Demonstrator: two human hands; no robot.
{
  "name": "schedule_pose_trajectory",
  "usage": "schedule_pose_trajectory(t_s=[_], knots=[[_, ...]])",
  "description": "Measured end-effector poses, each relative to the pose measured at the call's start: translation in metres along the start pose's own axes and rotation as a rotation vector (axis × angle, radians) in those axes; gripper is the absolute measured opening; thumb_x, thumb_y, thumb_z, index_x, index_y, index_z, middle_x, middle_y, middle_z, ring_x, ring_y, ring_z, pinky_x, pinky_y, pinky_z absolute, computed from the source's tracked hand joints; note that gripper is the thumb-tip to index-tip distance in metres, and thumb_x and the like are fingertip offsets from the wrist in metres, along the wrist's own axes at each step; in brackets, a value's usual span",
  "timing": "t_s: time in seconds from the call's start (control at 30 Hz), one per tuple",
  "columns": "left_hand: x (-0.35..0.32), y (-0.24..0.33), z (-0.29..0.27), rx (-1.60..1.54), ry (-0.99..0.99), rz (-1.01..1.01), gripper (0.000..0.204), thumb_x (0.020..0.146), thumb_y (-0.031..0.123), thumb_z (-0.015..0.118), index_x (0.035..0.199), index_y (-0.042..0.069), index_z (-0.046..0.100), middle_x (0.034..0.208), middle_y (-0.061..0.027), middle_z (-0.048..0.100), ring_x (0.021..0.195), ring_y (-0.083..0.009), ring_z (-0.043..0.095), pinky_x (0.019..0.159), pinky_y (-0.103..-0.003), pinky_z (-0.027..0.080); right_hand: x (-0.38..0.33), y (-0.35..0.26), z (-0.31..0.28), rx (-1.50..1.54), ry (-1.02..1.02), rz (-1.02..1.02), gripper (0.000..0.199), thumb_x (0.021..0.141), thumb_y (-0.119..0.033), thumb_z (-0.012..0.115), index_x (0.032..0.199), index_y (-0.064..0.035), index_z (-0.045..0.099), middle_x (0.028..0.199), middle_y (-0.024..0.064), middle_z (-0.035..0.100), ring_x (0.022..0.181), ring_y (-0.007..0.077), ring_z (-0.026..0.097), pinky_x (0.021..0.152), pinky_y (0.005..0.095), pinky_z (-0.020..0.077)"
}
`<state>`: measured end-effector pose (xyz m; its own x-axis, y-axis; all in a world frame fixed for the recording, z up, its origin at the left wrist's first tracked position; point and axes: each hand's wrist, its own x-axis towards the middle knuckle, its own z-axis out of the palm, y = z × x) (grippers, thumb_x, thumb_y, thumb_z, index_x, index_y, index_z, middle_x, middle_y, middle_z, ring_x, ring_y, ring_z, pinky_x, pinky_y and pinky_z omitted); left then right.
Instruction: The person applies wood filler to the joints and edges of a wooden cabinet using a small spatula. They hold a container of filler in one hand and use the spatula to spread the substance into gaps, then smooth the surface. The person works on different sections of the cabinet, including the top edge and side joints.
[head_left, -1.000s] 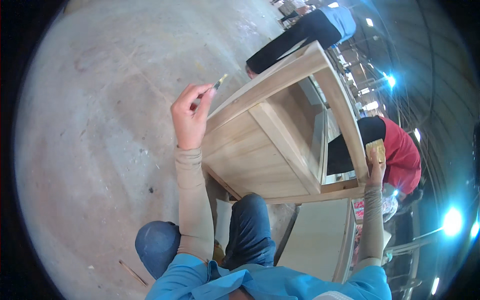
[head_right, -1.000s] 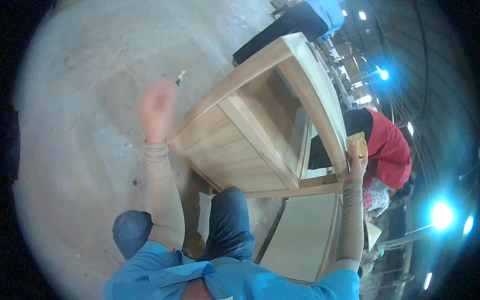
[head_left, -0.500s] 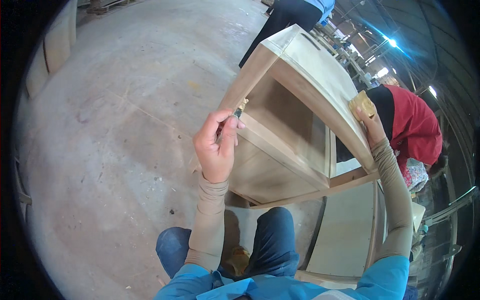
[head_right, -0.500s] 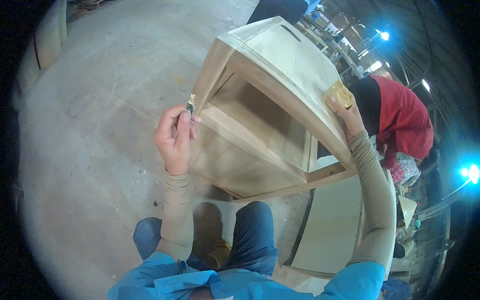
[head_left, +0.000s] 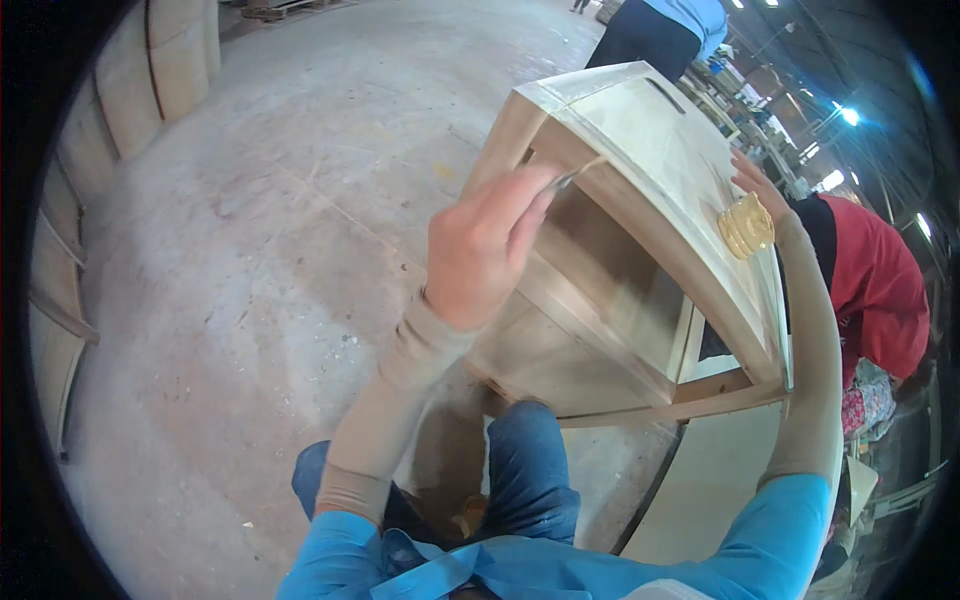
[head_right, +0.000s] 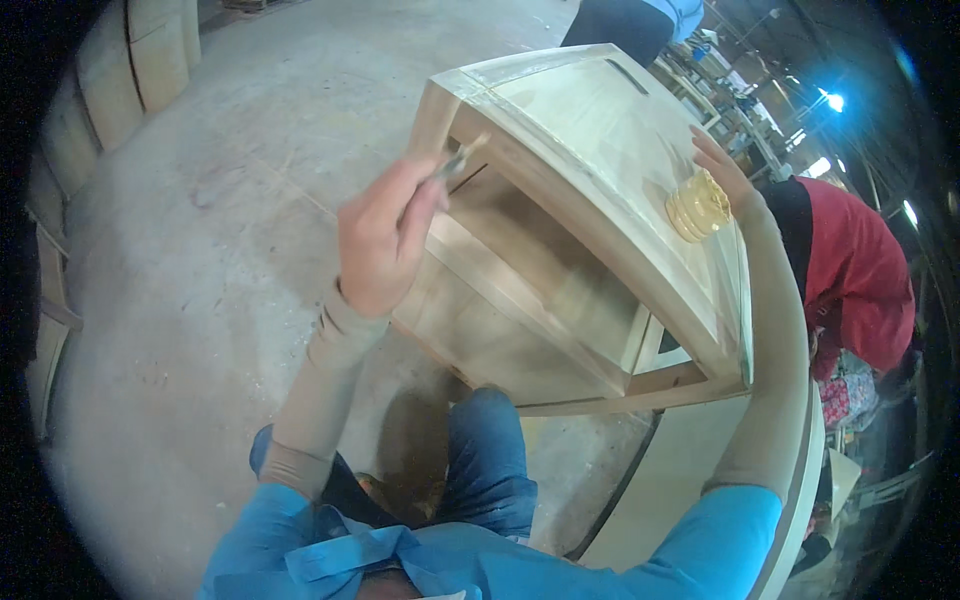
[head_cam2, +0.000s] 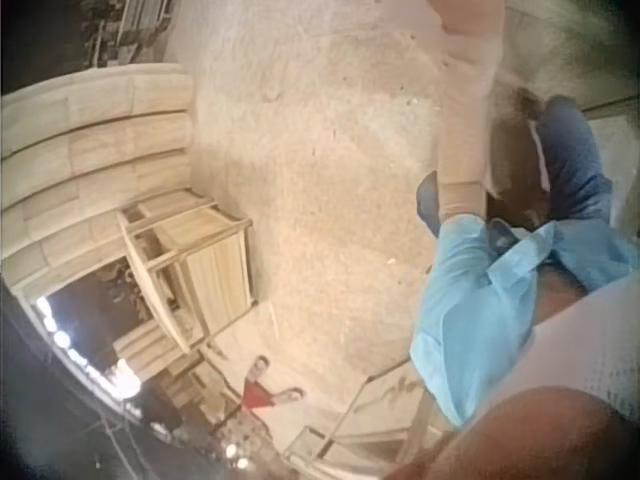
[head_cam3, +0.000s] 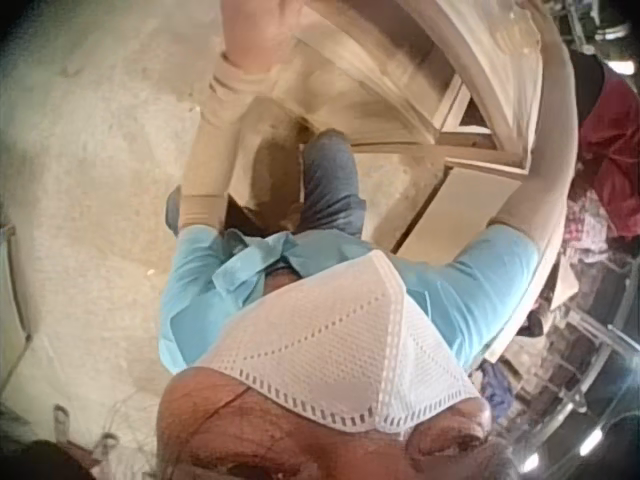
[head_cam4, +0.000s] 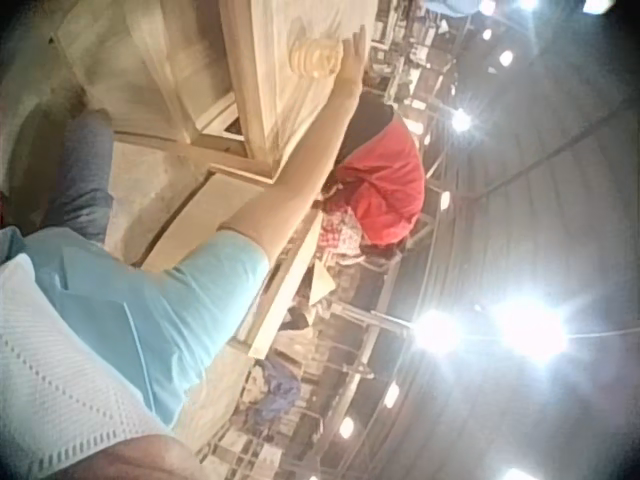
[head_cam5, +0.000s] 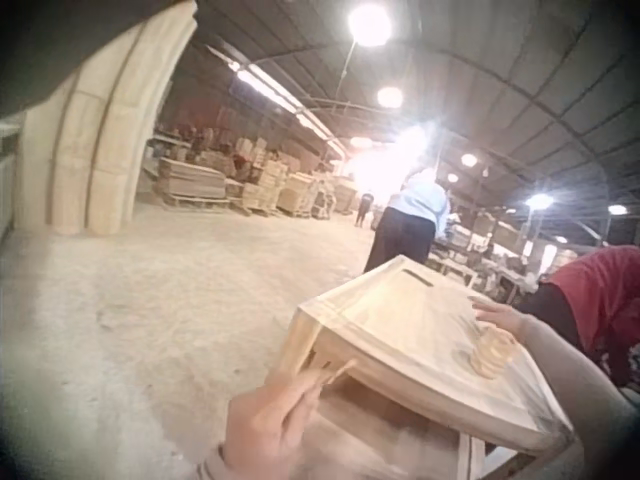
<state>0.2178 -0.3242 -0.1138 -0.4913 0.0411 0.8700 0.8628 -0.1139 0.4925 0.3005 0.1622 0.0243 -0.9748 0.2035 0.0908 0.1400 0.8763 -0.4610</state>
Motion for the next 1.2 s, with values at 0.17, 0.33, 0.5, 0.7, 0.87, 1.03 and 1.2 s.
schedule_pose_trajectory(t_s=[0.17,0.33,0.5,0.7,0.87,1.03,1.2], knots=[[0.09,0.011,0.057,0.385,0.083,0.315,0.009,0.086,0.01,0.059,0.095,0.009,0.06,0.083,-0.0083,0.065,0.067,-0.0261,0.064,0.053,-0.033,0.05,0.115,0.027,0.043,-0.36,0.051,-0.068,0.052,0.097,-0.036,0.041,0.145,-0.0212,0.032,0.151,0.0187,0.023,0.141,0.0319,0.018,0.115,0.0365,0.0167],[0.104,-0.004,0.101,0.539,-0.039,0.276,0.007,0.088,0.017,0.055,0.089,0.01,0.054,0.078,-0.0072,0.062,0.065,-0.0296,0.061,0.05,-0.038,0.047,0.165,0.056,0.045,-0.46,0.122,-0.119,0.047,0.097,-0.042,0.035,0.141,-0.0276,0.041,0.151,0.0227,0.019,0.141,0.0364,0.019,0.114,0.038,0.019],[0.105,-0.003,0.105,0.498,-0.044,0.199,0.006,0.087,0.017,0.056,0.09,0.011,0.056,0.075,-0.0083,0.062,0.065,-0.0306,0.061,0.052,-0.04,0.047,0.201,0.077,0.026,-0.446,0.084,-0.068,0.056,0.096,-0.045,0.03,0.141,-0.013,0.04,0.146,0.0231,0.032,0.141,0.0336,0.018,0.115,0.0386,0.0153],[0.103,-0.016,0.1,0.574,-0.114,0.182,0.008,0.088,0.019,0.057,0.091,0.012,0.057,0.075,-0.0088,0.063,0.065,-0.0314,0.061,0.055,-0.041,0.048,0.222,0.062,0.044,-0.475,0.024,-0.075,0.052,0.094,-0.041,0.037,0.123,-0.0017,0.053,0.125,0.0275,0.052,0.121,0.041,0.046,0.105,0.0402,0.0338],[0.109,-0.012,0.108,0.539,-0.131,0.183,0.009,0.086,0.018,0.055,0.09,0.011,0.058,0.075,-0.0124,0.063,0.068,-0.034,0.062,0.057,-0.044,0.049,0.196,0.092,-0.019,-0.819,0.346,-0.151,0.037,0.09,-0.031,0.05,0.114,-0.0033,0.057,0.109,0.0239,0.06,0.102,0.0394,0.057,0.087,0.0461,0.0442],[0.101,-0.019,0.099,0.585,-0.139,0.241,0.009,0.088,0.015,0.053,0.086,0.008,0.059,0.065,-0.0098,0.062,0.064,-0.0279,0.065,0.055,-0.041,0.05,0.122,-0.01,-0.045,-0.468,0.81,-0.122,0.047,0.082,-0.048,0.064,0.112,-0.0112,0.065,0.097,0.0154,0.068,0.092,0.0305,0.065,0.082,0.0369,0.0484],[0.113,0.005,0.097,0.499,-0.09,0.106,0.012,0.091,0.015,0.052,0.096,0.006,0.058,0.077,-0.0115,0.063,0.084,-0.0302,0.063,0.067,-0.038,0.052,0.011,-0.118,-0.102,-0.531,0.826,-0.527,0.048,0.088,-0.023,0.058,0.132,-0.0056,0.05,0.127,0.0108,0.057,0.113,0.0169,0.058,0.097,0.0287,0.0435]])
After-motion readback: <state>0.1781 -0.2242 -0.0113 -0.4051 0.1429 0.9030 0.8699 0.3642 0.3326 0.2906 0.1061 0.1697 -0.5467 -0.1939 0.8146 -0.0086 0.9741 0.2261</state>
